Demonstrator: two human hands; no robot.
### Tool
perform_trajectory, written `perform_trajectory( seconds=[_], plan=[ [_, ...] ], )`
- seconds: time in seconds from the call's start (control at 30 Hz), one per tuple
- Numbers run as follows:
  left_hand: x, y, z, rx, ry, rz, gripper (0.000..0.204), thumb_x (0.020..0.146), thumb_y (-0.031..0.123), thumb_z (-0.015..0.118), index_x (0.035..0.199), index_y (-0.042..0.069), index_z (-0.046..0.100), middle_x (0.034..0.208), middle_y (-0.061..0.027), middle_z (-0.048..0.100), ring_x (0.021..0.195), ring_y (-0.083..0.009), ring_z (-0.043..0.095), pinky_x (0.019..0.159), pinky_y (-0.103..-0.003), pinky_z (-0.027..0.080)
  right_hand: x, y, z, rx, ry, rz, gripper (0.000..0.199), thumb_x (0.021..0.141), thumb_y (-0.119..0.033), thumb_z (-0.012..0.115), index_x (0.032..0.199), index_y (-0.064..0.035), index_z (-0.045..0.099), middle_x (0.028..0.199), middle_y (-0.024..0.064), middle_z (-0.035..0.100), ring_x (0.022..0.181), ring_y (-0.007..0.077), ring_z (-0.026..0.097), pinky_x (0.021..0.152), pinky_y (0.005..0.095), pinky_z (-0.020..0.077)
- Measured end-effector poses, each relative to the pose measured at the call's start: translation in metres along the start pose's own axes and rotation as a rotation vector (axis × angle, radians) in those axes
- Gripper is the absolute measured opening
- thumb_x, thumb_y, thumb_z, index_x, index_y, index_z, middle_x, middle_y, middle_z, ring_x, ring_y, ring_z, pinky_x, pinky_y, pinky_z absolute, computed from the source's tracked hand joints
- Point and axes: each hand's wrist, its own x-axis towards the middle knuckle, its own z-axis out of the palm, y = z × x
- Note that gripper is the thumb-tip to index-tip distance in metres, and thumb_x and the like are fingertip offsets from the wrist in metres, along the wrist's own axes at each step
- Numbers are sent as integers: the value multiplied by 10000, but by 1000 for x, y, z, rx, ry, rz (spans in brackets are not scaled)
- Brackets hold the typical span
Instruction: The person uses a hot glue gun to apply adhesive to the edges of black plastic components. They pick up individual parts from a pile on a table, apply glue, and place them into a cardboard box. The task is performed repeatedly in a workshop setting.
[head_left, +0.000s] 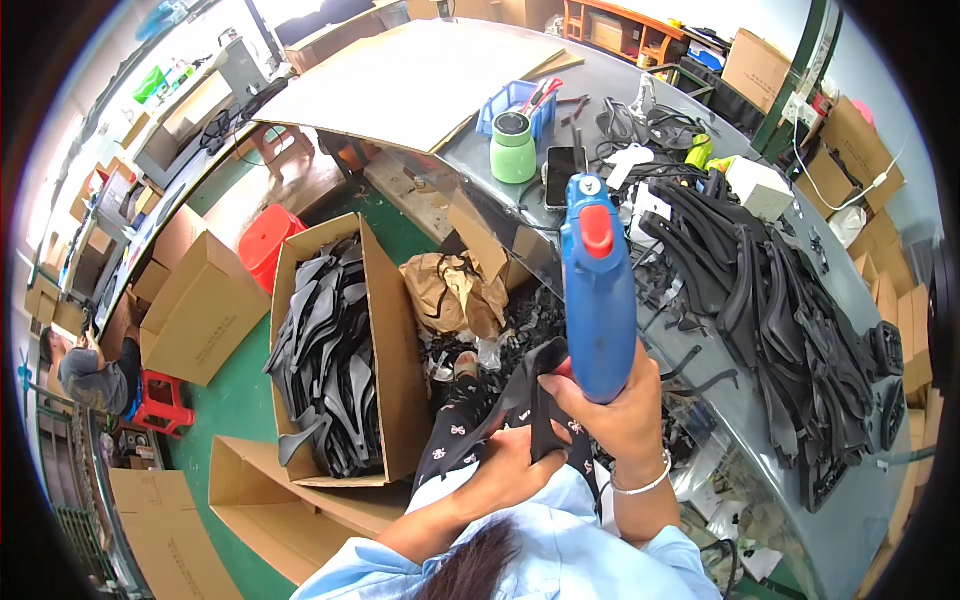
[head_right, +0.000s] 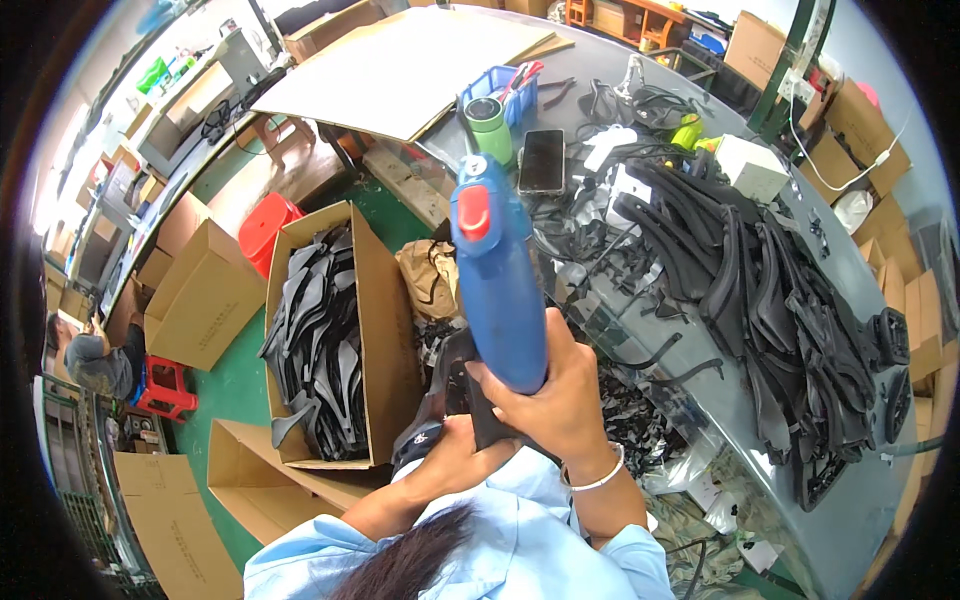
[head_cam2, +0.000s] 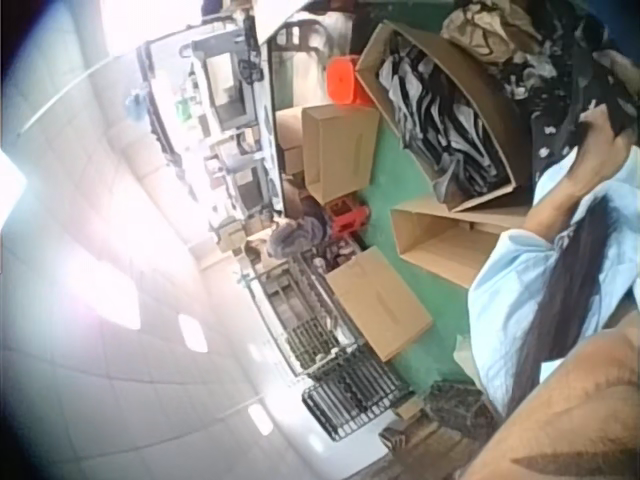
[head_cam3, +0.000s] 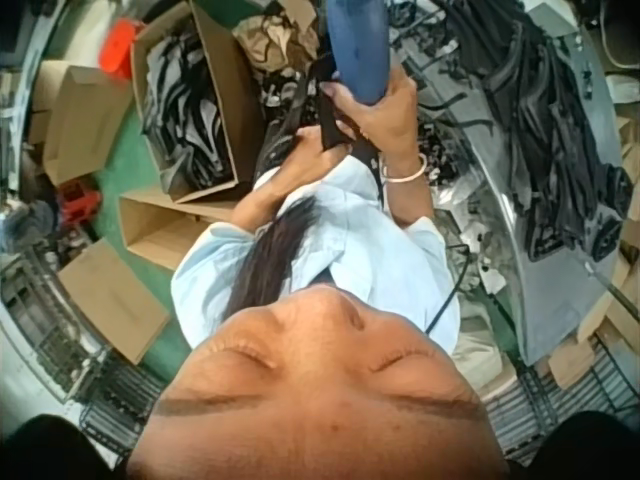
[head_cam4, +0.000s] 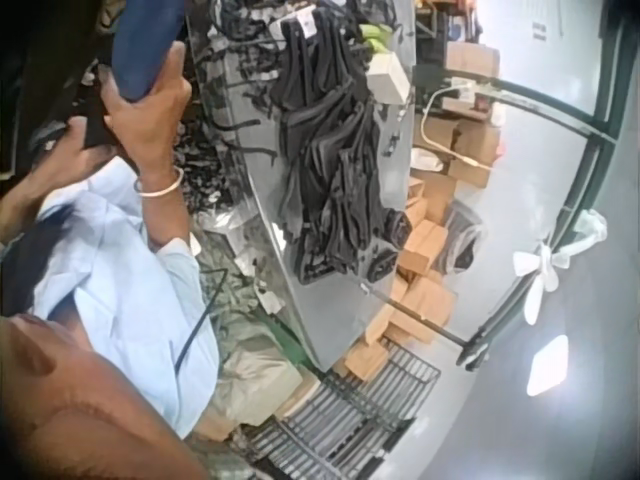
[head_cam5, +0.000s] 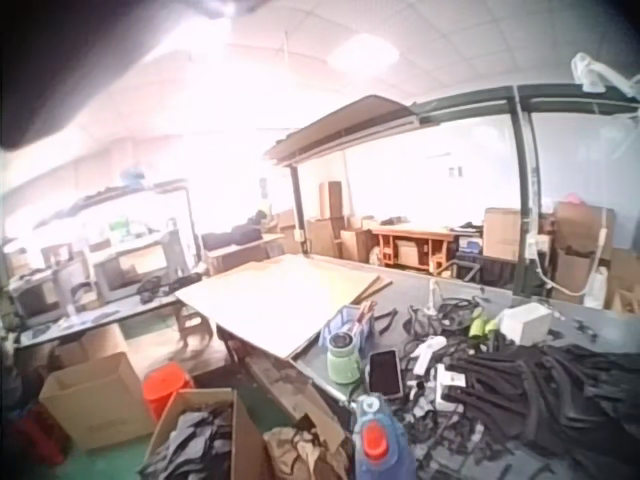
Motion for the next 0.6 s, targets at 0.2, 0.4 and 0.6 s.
perform_trajectory(
  seconds=[0.2, 0.4, 0.6],
  plan=[
    [0, 7, 1, 125, 105, 44, 125, 794, 100, 595, 890, 26, 627, 779, -147, 643, 734, -284, 649, 679, -374, 485, -2, -2, 4, -133, 84, -90, 329, 673, -72, 748, 907, -17, 523, 704, 122, 637, 637, 181, 660, 582, 317, 508],
    [2, -4, 6, 170, 5, 68, 152, 798, 104, 604, 915, 8, 612, 814, -161, 634, 778, -280, 640, 720, -378, 480, -2, 9, 10, -296, 119, -237, 305, 651, -35, 704, 912, -16, 548, 741, 117, 622, 666, 149, 631, 591, 287, 486],
    [-4, -21, -23, -534, -769, 40, 223, 799, 199, 693, 889, 3, 635, 867, -93, 627, 866, -231, 600, 806, -376, 451, 0, 22, -8, 519, -238, 257, 274, 693, -30, 668, 949, 4, 577, 821, -24, 612, 730, 51, 545, 676, 225, 471]
  ],
)
